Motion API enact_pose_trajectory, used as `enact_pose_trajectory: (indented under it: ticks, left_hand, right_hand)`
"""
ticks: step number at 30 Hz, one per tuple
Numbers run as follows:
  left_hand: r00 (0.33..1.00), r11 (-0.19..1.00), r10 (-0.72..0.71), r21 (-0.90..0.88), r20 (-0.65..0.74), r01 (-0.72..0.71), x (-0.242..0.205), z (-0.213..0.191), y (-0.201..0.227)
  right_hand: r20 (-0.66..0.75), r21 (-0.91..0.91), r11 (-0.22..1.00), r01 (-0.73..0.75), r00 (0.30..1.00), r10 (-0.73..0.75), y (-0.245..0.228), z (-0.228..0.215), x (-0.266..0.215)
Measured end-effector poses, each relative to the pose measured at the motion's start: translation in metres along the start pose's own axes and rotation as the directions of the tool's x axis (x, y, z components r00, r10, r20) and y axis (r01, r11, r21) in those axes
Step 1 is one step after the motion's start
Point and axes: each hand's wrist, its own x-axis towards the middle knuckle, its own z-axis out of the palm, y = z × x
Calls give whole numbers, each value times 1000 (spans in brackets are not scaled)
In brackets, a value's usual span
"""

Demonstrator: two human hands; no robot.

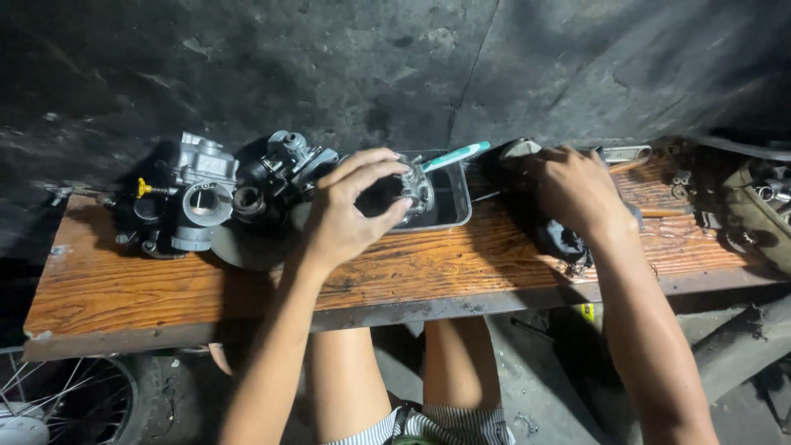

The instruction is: The person cleans a carburetor component using a toothbrush and a screwdriver. They scrub the exterior and interior surfaces of the part, which is held over a small metal tray, and use the screwdriver to manipulate internal components.

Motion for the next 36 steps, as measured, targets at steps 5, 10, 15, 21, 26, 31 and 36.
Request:
enact_pose_trajectory:
  ticks: [5, 10, 15, 21, 26, 31, 36]
  left_hand:
    - [998, 1000, 29, 8, -51, -29, -2, 12, 7]
    - [995, 999, 38, -14, -94, -39, -2, 23, 5]
    - [973, 989, 146, 35, -181, -142, -4, 34, -1]
    - [960, 987, 160, 34, -231, -156, -7, 33, -10]
    - [959, 989, 147, 34, -242, -143, -7, 30, -9]
    - [956, 980, 181, 128, -233, -154, -5, 30, -6]
    - [929, 926, 327, 256, -175, -278, 3, 22, -15]
  right_hand:
    - [4, 129, 992, 7, 1000, -7, -34, -64, -8]
    - [55, 319, 905, -283, 958, 280, 7, -40, -15]
    - [302, 212, 772, -599, 791, 531, 10, -17, -11]
    - [350, 462, 664, -589, 808, 474, -11, -72, -13]
    - [128, 763, 548, -343, 911, 393, -8, -90, -19]
    - [-56, 979, 204, -12, 944, 324, -29, -111, 0]
    - [-169, 980, 151, 131, 948, 271, -50, -118, 22]
